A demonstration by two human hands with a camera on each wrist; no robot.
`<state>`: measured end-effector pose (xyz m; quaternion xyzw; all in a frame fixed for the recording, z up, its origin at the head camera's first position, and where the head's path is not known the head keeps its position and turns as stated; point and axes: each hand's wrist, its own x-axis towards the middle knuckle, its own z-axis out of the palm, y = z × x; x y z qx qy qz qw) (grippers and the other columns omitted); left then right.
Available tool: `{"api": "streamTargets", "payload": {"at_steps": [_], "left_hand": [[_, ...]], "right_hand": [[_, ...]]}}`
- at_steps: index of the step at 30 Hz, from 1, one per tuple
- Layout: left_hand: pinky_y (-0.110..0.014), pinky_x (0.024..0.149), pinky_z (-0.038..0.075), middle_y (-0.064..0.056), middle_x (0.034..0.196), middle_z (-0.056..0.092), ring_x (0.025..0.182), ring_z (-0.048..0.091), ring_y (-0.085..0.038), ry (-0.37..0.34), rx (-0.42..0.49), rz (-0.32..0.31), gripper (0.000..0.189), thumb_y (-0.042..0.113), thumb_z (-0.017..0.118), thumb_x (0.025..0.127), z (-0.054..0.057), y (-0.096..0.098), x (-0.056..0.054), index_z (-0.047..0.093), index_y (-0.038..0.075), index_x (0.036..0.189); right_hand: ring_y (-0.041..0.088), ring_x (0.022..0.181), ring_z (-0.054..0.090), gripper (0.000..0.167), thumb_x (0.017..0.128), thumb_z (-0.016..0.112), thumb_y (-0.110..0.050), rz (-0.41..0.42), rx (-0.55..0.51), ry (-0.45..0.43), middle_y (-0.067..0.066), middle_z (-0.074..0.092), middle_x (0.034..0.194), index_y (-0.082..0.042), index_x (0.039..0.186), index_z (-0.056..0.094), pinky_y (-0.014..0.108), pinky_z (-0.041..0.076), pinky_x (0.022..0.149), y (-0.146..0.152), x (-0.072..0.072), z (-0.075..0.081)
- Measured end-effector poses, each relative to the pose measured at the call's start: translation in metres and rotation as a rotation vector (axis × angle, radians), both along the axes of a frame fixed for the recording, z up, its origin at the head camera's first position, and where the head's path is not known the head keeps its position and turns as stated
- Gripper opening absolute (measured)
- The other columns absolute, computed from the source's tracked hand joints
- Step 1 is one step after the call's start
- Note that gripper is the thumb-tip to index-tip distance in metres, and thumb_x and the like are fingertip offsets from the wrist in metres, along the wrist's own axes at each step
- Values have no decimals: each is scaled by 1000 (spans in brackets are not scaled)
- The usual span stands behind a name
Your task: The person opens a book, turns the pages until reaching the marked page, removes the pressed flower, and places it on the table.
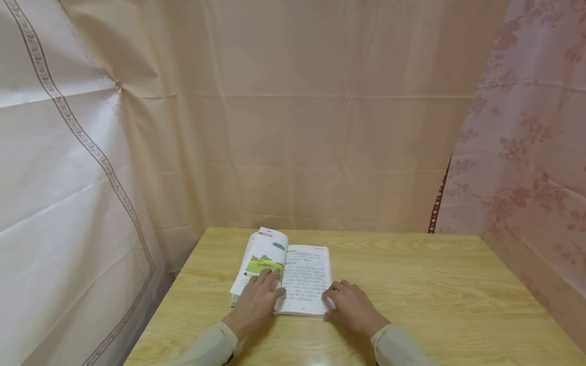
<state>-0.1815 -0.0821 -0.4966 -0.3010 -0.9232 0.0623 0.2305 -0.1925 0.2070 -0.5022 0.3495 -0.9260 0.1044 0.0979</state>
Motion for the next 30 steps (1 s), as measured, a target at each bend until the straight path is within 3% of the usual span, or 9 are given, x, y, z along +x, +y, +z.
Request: {"api": "streamTargets", "payload": {"at_steps": [2,6,10,16,20,25,30], "left_hand": [[-44,81,54,-10,125,64,111,58,-30,-29,-9,11,18,11,73,88,-1,-1,1,79,19,103],[-38,65,52,-4,100,62,90,56,-25,-33,10,32,8,19,70,92,-1,-1,2,77,17,93],[-35,55,47,-4,87,59,78,54,-24,-12,40,28,21,33,66,95,0,0,2,73,16,84],[-35,55,49,-6,89,62,80,57,-26,-9,-41,53,50,62,60,96,1,4,3,72,15,85],[-35,55,49,-8,90,61,81,56,-26,-5,-97,81,64,76,53,91,0,8,4,72,15,85],[-35,55,49,-6,87,60,78,57,-25,17,-119,82,64,78,57,87,0,10,4,71,16,85],[-35,59,50,-5,86,60,79,58,-25,-11,-104,77,59,74,60,87,1,11,3,71,16,87]], "right_hand": [[19,94,59,36,82,83,-41,4,1,-3,1,68,109,-17,107,74,40,54,77,0,0,0],[19,95,59,35,82,83,-41,4,-4,-26,0,68,109,-18,108,75,40,53,78,0,0,1],[19,97,59,32,85,81,-38,11,-21,-48,0,69,111,-17,108,76,42,54,81,1,-1,3],[11,87,58,9,89,80,-21,82,-63,-5,-9,71,99,-19,98,81,33,53,76,2,-5,5],[5,81,55,9,87,81,-15,129,-97,38,-15,72,92,-22,92,83,29,49,70,2,-5,5],[3,78,49,8,85,83,-17,134,-104,121,-19,71,88,-25,88,82,28,42,67,2,-4,5],[2,77,46,9,83,85,-19,137,-103,210,-20,70,85,-26,86,82,27,40,67,1,-4,7]]}}
